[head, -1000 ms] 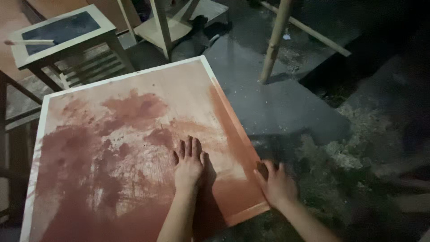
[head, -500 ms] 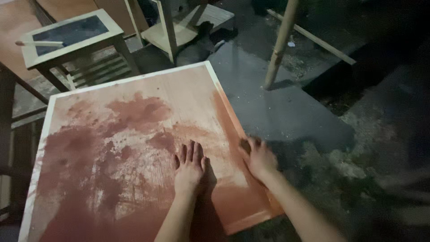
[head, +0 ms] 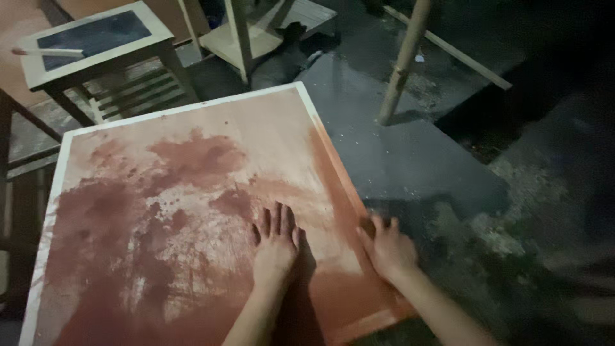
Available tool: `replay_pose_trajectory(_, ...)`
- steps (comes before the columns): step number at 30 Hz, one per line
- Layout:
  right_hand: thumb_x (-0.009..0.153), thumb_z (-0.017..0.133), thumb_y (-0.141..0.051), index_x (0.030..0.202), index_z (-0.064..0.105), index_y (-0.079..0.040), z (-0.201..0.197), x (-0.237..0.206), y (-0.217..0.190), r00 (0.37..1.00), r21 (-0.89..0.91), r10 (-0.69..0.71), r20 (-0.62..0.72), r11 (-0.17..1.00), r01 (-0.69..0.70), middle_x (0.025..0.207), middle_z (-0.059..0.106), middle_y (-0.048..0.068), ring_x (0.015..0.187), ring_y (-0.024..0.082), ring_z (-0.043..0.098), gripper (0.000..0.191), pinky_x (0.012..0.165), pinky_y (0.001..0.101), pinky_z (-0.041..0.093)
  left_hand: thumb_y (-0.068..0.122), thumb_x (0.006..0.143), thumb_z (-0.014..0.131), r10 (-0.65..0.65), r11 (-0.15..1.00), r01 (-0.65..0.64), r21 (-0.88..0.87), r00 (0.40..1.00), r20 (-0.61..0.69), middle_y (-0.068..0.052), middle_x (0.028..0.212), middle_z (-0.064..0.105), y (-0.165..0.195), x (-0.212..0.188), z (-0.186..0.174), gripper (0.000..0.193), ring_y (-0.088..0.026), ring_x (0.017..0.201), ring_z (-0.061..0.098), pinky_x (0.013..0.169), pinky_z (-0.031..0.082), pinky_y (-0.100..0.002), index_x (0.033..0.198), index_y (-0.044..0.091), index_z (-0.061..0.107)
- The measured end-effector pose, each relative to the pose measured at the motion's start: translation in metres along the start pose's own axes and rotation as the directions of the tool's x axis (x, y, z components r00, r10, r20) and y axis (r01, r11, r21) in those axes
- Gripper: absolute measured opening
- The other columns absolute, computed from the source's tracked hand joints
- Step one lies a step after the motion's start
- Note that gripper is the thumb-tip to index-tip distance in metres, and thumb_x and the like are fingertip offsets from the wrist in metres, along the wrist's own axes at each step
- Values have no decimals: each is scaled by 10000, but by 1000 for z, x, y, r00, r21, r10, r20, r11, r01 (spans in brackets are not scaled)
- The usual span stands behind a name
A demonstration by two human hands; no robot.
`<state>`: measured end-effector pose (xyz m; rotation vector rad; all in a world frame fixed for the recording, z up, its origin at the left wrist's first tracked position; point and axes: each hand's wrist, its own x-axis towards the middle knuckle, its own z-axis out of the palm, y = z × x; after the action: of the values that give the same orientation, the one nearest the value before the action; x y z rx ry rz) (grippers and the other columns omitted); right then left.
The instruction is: The person wipes a reddish-brown stain onto a small wooden stool with a cloth, then moves to a large wooden panel on the ground and rubs the stain across its surface, working the cloth back and forth to coat the wood.
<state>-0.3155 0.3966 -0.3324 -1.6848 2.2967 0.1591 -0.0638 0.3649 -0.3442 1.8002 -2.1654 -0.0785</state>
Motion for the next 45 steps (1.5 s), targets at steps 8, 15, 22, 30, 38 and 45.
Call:
replay_pose_trajectory(8,1041,415,-511,1514,241,-139,-56,142,-80,993,30,62,-105,998,-60,1427,431,282,1122,437,643,626,811,522,615,435,990,429,59,998,-57,16,992,-110,-98,1638,293,-6,1,9,677,-341,1519,196,1186,118,-578,1573,114,300)
replay_pose_trajectory(15,1060,388,-565,1500,447,-223,-50,115,-76,954,-120,-160,-253,984,133,1383,477,228,1099,398,641,561,865,520,582,464,1000,405,61,998,-58,40,995,-78,-79,1662,277,-14,2,26,661,-333,1526,192,1202,86,-592,1569,141,316)
replay_pose_trajectory(22,987,489,-553,1307,614,-192,13,-24,0,946,-115,-189,-264,980,163,1242,524,132,995,332,643,499,829,485,579,478,1013,380,25,998,-23,60,999,-39,-54,1672,263,-16,9,37,656,-313,1548,187,1227,80,-582,1591,178,307)
replay_pose_trajectory(30,973,483,-639,1354,510,-279,33,-109,51,983,-263,-166,74,948,180,1290,478,114,1084,339,601,525,834,424,605,443,1004,406,30,999,-27,25,994,-108,-69,1665,300,-12,8,37,649,-342,1544,218,1219,111,-580,1579,146,352)
replay_pose_trajectory(38,976,491,-584,1360,525,-224,-3,-16,-19,978,-184,-115,-177,980,83,1248,483,154,1044,354,599,527,789,480,594,449,987,431,35,999,-34,7,995,-98,-72,1646,294,-12,11,36,665,-352,1520,214,1186,148,-603,1574,155,324)
replay_pose_trajectory(45,899,623,-530,1272,583,-275,37,-94,40,884,-233,-452,-121,878,418,1303,479,184,1047,405,592,454,810,485,591,466,980,423,5,1000,-5,3,1000,-24,-47,1657,284,-12,10,30,677,-334,1518,234,1191,159,-593,1578,169,313)
